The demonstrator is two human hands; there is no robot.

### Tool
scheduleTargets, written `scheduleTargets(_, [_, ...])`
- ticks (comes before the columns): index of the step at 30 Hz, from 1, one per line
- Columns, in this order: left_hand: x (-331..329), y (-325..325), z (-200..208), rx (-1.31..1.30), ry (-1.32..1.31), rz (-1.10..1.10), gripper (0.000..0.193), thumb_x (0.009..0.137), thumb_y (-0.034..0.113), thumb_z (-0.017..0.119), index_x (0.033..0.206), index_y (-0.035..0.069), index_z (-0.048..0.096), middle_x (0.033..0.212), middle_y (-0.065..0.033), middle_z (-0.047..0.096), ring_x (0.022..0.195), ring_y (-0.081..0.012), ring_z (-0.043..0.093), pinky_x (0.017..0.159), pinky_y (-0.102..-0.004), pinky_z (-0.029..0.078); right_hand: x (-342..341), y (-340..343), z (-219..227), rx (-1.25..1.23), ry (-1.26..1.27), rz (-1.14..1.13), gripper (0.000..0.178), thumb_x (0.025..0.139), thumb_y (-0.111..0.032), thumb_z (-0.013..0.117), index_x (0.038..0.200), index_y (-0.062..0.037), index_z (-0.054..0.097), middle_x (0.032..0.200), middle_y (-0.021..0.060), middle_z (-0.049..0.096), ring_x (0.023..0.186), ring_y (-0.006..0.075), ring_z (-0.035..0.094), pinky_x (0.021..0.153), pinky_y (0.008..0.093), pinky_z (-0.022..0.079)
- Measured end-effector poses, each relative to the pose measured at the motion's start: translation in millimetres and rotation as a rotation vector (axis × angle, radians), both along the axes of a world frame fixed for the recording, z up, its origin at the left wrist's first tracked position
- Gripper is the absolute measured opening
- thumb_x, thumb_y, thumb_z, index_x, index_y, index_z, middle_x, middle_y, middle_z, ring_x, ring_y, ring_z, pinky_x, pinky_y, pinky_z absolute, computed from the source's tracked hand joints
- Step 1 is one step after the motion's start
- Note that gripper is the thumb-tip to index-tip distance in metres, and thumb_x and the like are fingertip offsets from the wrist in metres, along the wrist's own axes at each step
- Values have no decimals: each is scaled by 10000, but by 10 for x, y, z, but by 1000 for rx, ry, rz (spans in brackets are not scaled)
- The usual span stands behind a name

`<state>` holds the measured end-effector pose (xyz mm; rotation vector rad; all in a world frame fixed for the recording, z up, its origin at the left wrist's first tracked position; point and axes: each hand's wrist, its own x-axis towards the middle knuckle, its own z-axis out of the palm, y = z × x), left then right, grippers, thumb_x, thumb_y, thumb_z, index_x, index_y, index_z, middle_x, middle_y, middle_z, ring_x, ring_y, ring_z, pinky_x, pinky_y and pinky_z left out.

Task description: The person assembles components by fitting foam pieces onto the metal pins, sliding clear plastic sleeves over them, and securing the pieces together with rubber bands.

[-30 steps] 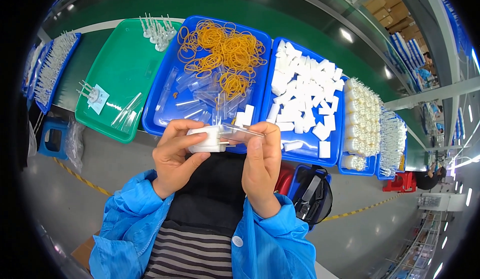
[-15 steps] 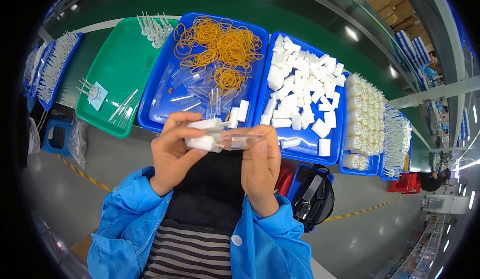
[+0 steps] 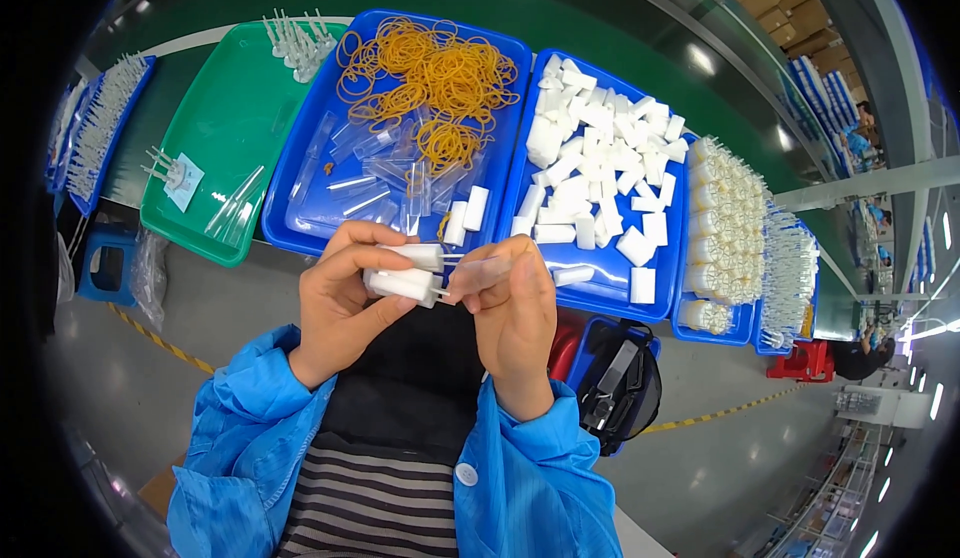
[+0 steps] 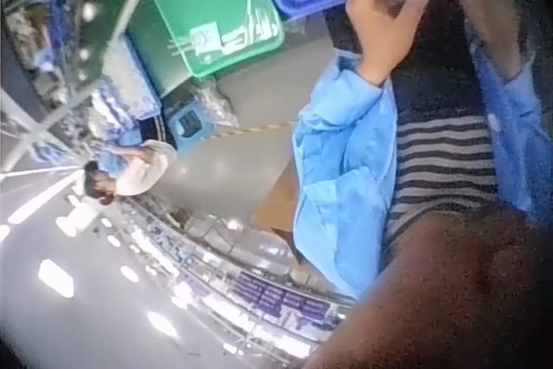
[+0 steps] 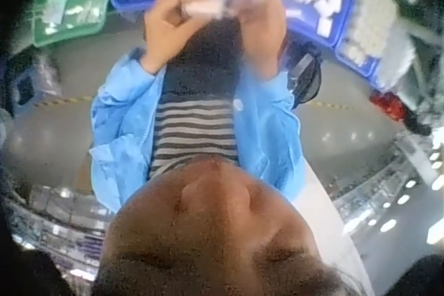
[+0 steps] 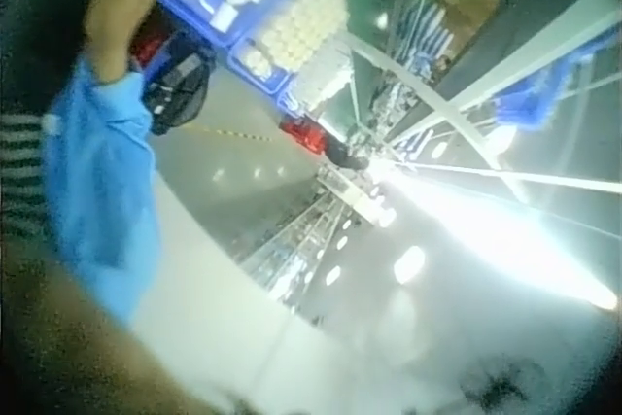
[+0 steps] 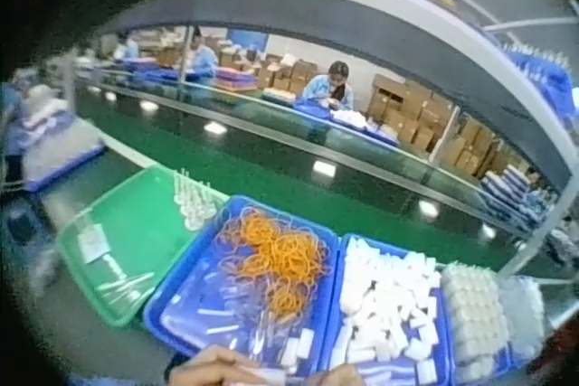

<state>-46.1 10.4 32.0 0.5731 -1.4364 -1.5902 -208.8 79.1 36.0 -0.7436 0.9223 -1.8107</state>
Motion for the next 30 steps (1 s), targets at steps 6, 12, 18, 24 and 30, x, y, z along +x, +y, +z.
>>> scheduleTargets(6, [-11, 7, 14, -467, -213, 188, 342, 737, -76, 758, 1058, 19, 689, 1175, -152, 538, 1102, -323, 614, 934, -384, 536, 58, 43, 62, 52, 310, -140, 332, 1053, -337, 385, 992, -23, 474, 904, 181, 663, 763, 176, 611, 702, 279, 448])
scheduleTargets(12, [-47, 15, 12, -459, -241, 146, 341, 750, -64, 752, 1074, 10, 676, 1188, -148, 533, 1124, -335, 605, 924, -391, 544, 97, 65, 109, -13, 468, -181, 327, 1045, -340, 405, 1003, -19, 452, 931, 182, 627, 807, 207, 616, 793, 323, 499])
scheduleTargets(18, [-30, 4, -75, 100, 26, -135, 303, 770, -105, 717, 1054, -14, 666, 1207, -117, 518, 1167, -263, 585, 875, -313, 592, 14, 54, 15, -11, 273, -204, 266, 1019, -301, 477, 965, -41, 465, 963, 144, 589, 742, 142, 526, 706, 269, 455])
scheduleTargets(24, [-37, 34, -21, 7, 13, -3, 272, 763, -99, 734, 1020, -26, 681, 1177, -124, 537, 1106, -258, 622, 857, -329, 606, 11, 44, 8, 25, -104, -231, 130, 996, -157, 548, 948, -37, 533, 903, 109, 589, 541, 60, 398, 490, 187, 320])
scheduleTargets(30, [-28, 19, -38, -136, -30, 159, 290, 732, -43, 795, 1008, -7, 716, 1136, -124, 573, 1051, -248, 648, 824, -315, 602, -37, 94, 46, -4, 287, -403, 125, 958, -84, 592, 988, 32, 629, 977, 135, 627, 602, 79, 493, 519, 194, 400])
